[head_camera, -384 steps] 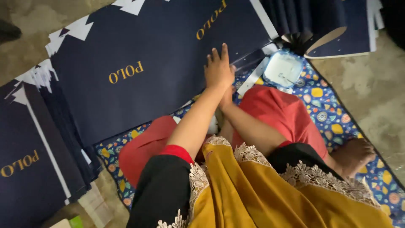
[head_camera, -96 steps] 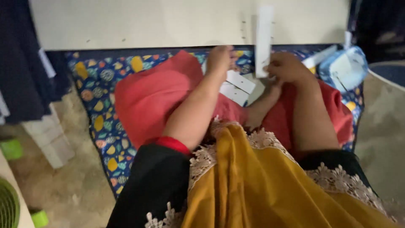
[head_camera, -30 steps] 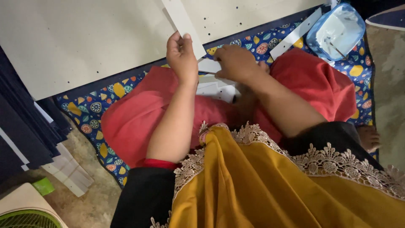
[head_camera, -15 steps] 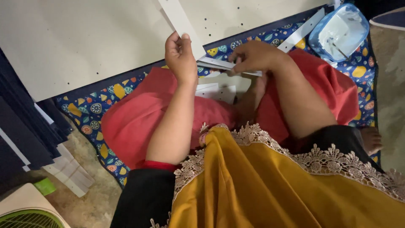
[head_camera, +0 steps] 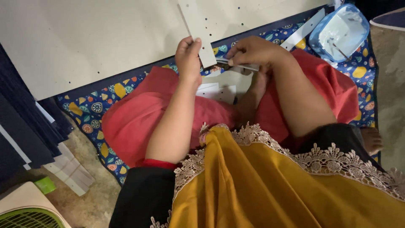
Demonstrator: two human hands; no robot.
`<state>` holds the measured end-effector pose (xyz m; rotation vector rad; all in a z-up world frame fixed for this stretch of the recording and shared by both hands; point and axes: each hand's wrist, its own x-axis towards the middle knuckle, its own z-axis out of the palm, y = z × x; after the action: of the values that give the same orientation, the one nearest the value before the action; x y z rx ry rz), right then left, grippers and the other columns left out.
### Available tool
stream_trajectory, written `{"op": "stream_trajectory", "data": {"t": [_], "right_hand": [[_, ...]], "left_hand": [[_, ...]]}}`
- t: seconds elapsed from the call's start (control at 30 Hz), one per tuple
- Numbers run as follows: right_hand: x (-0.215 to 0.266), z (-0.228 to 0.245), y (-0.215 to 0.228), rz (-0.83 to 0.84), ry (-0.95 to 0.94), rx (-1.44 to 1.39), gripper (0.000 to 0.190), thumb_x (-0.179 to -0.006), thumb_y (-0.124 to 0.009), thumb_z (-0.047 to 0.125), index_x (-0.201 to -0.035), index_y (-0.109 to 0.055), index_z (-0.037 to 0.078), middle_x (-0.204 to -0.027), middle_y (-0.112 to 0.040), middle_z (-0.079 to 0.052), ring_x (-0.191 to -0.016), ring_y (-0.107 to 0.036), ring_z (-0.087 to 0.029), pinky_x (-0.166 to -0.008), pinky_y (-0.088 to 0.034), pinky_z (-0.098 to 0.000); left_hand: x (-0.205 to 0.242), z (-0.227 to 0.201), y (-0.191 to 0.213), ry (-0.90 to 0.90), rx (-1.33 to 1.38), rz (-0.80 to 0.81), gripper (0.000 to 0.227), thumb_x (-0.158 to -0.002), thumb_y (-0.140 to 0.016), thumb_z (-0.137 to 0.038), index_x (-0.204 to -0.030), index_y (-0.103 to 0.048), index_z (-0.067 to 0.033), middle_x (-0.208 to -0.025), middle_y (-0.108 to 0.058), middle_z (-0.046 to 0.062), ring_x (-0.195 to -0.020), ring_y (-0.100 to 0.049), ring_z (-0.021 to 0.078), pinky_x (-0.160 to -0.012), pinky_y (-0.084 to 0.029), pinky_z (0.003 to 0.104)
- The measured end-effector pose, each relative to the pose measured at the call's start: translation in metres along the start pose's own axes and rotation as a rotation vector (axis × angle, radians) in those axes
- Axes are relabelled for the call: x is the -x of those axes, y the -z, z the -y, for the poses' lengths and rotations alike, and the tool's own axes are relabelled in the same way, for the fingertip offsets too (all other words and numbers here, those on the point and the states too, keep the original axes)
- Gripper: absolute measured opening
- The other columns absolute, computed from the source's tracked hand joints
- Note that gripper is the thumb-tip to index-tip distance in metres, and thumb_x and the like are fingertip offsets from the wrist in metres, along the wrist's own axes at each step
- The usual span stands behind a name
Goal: Applying glue and white reinforcement strips to fabric panels for garment assembly
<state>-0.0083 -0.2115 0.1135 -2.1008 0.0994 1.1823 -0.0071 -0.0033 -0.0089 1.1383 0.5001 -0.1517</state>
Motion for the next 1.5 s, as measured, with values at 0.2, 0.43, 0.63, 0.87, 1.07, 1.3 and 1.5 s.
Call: {"op": "stream_trajectory", "data": {"t": [0.2,0.43,0.63,0.87,1.07,1.3,1.5], "right_hand": [[-0.007,-0.005,0.0,0.017,-0.061,-0.086,0.038,-0.089,-0.072,0.032,-0.123,-0.076,0.016,-0.114,-0.076,-0.006,-0.098,-0.07,-0.022,-0.085,-0.051,-0.0341],[-0.005,0.007,-0.002,-0.007,-0.228,-0.162,0.03,-0.088,-0.072,0.031,-0.114,-0.077,0.017,-0.103,-0.074,-0.003,-0.092,-0.066,-0.019,-0.081,-0.05,-0.0349],[-0.03,-0.025,-0.012,-0.03,-0.127,-0.26,0.022,-0.082,-0.078,0.028,-0.1,-0.077,0.014,-0.089,-0.073,-0.002,-0.082,-0.064,-0.016,-0.072,-0.049,-0.0329],[-0.013,0.0,-0.007,-0.036,-0.164,-0.109,0.04,-0.083,-0.074,0.039,-0.117,-0.075,0.017,-0.11,-0.073,0.0,-0.099,-0.063,-0.017,-0.085,-0.046,-0.0328],[-0.02,-0.008,-0.011,-0.029,-0.158,-0.107,0.042,-0.082,-0.076,0.037,-0.12,-0.076,0.018,-0.111,-0.075,-0.001,-0.099,-0.064,-0.016,-0.084,-0.048,-0.0308],[-0.007,0.01,-0.01,-0.017,-0.158,-0.066,0.051,-0.081,-0.071,0.033,-0.129,-0.071,0.017,-0.123,-0.073,-0.002,-0.109,-0.064,-0.019,-0.091,-0.048,-0.0334],[-0.011,0.007,-0.013,-0.011,-0.185,-0.063,0.05,-0.079,-0.074,0.037,-0.125,-0.073,0.016,-0.117,-0.074,-0.001,-0.104,-0.064,-0.017,-0.087,-0.047,-0.0307]], "left_hand": [[0.007,-0.007,-0.006,0.12,-0.068,0.121,0.006,-0.085,-0.071,-0.011,-0.089,-0.068,-0.0085,-0.077,-0.066,0.003,-0.07,-0.06,0.0131,-0.061,-0.05,0.032],[0.012,-0.008,-0.009,0.165,-0.052,0.238,0.011,-0.086,-0.072,-0.006,-0.082,-0.064,-0.0131,-0.073,-0.06,-0.004,-0.069,-0.054,0.0072,-0.065,-0.045,0.027],[0.013,-0.008,-0.008,0.212,-0.089,0.44,0.007,-0.084,-0.071,-0.007,-0.089,-0.067,-0.0097,-0.078,-0.07,0.003,-0.071,-0.064,0.0126,-0.066,-0.049,0.028],[0.026,-0.024,-0.012,0.22,-0.163,0.573,0.007,-0.087,-0.067,-0.006,-0.083,-0.065,-0.0116,-0.077,-0.07,0.001,-0.07,-0.064,0.0106,-0.066,-0.051,0.027],[0.025,-0.024,-0.01,0.243,-0.28,0.592,0.008,-0.084,-0.071,-0.011,-0.079,-0.066,-0.0152,-0.075,-0.068,-0.002,-0.067,-0.061,0.0093,-0.061,-0.048,0.026],[0.021,-0.014,-0.009,0.225,-0.31,0.594,0.007,-0.083,-0.069,-0.01,-0.079,-0.065,-0.0139,-0.074,-0.065,-0.004,-0.066,-0.058,0.0073,-0.061,-0.046,0.026],[0.024,-0.023,-0.01,0.227,-0.311,0.546,0.008,-0.084,-0.069,-0.009,-0.078,-0.064,-0.014,-0.073,-0.065,-0.004,-0.067,-0.057,0.0076,-0.062,-0.045,0.026]]}}
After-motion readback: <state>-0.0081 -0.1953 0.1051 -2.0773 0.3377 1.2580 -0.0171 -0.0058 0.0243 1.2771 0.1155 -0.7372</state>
